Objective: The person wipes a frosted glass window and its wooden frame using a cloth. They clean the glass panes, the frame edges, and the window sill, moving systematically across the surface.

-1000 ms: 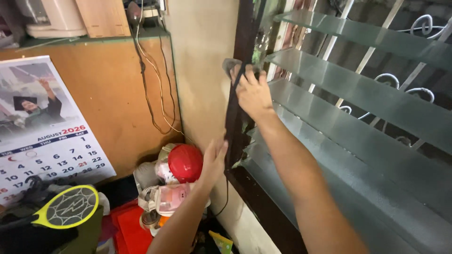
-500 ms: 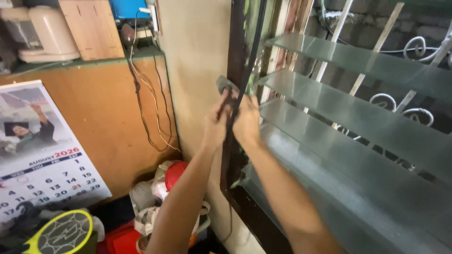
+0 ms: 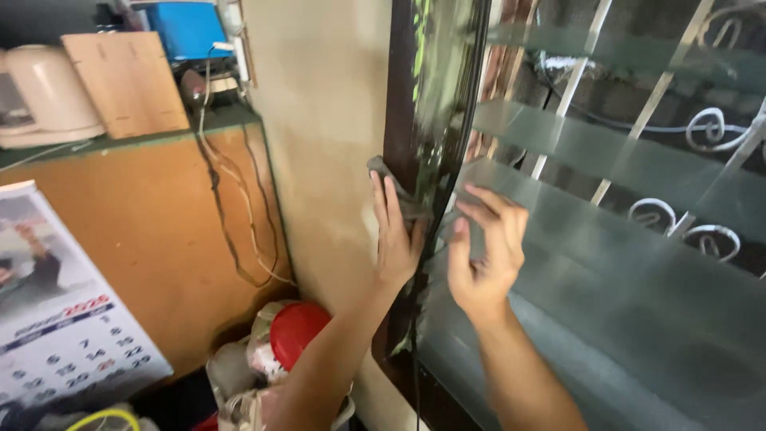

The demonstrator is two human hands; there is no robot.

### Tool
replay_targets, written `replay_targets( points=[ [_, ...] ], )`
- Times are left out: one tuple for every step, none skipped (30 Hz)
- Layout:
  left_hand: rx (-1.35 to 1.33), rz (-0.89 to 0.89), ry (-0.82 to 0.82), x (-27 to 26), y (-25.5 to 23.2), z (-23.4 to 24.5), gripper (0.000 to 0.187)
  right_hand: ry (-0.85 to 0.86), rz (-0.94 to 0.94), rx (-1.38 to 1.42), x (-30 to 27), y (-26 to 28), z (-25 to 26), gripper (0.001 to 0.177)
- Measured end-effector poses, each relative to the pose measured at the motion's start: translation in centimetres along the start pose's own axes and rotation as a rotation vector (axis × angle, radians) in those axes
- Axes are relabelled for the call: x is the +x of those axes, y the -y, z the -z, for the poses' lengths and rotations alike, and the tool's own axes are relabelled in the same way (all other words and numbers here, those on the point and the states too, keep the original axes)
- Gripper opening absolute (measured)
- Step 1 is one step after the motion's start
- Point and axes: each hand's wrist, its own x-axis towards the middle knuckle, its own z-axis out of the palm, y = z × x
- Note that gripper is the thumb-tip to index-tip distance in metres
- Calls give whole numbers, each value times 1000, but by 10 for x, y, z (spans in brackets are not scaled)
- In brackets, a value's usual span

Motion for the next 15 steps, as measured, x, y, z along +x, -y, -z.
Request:
replay_targets(
  points=[
    [0, -40, -3, 4, 5, 0, 87, 12, -3, -13, 6, -3, 0, 14],
    [-1, -81, -6, 11, 10, 0, 86, 24, -6, -27, 13, -5, 0, 15],
    [12, -96, -13, 18, 13, 0, 86, 35, -9, -41, 20, -7, 0, 15],
    [26, -110, -20, 26, 14, 0, 86, 45, -11, -47, 26, -5, 0, 15],
    [38, -133, -32, 41, 15, -2, 85, 49, -5, -52, 34, -3, 0, 16],
    [22, -140, -31, 57, 17, -3, 85, 53, 1, -58, 44, -3, -1, 16],
    [5, -136, -23, 66, 15, -3, 84, 57, 3, -55, 53, -2, 0, 17],
    [-12, -131, -15, 74, 12, -4, 83, 60, 6, -52, 61, -1, 2, 18],
    [-7, -129, -3, 84, 8, -4, 83, 57, 11, -46, 70, 0, 1, 19],
    [-2, -126, 9, 92, 3, -4, 83, 43, -1, -54, 79, 0, 2, 19],
    [4, -147, 14, 106, 1, -4, 83, 11, 2, -60, 91, -1, 0, 20],
    [33, -149, 34, 116, -1, -1, 83, -20, 5, -64, 103, -1, -3, 20],
    [55, -146, 52, 121, -6, 1, 83, -44, 0, -60, 115, 0, -6, 20],
    [78, -144, 70, 126, -8, 3, 83, -68, -4, -55, 126, 2, -13, 20],
    [59, -172, 61, 127, -9, 4, 83, -77, -14, -48, 138, 5, -18, 20]
  ],
)
